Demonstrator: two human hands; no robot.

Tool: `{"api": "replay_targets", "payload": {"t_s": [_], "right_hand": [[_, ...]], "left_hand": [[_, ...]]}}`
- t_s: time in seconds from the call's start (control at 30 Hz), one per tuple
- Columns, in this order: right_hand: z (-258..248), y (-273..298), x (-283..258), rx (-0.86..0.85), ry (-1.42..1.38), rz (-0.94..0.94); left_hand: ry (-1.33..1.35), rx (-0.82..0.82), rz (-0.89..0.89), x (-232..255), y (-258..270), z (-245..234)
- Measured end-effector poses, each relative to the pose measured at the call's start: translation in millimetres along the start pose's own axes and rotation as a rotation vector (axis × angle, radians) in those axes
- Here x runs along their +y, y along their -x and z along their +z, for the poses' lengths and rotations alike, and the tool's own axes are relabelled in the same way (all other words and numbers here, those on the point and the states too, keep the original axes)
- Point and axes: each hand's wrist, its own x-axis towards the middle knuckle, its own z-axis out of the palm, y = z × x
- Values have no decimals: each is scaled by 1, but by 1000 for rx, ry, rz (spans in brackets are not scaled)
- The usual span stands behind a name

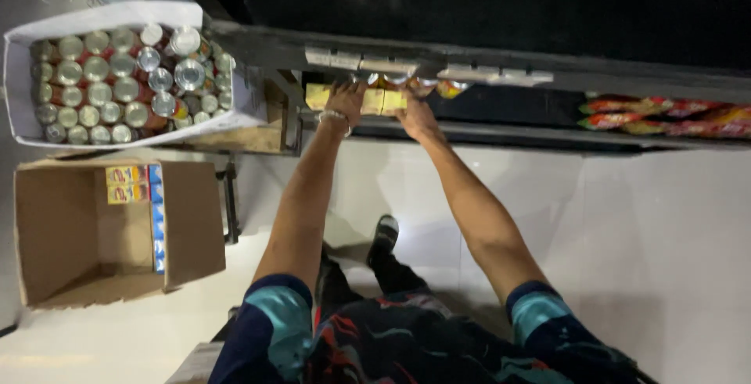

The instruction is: The person repeatedly picks small yellow and blue cartons from a cardboard box and places them onto a lower shelf next to canned goods. The person handles the cartons one at a time, arranging them in rows on the shelf.

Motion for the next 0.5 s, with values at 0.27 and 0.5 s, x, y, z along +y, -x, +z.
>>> {"api": "replay_targets", "payload": {"t_s": [0.27, 0.5], "right_hand": [[-22, 24, -32, -65, 11, -40], [4, 111, -32, 449, -278, -495]], "left_hand": [[-24, 36, 47, 16, 24, -43], [734, 549, -145, 14, 165, -45]]}}
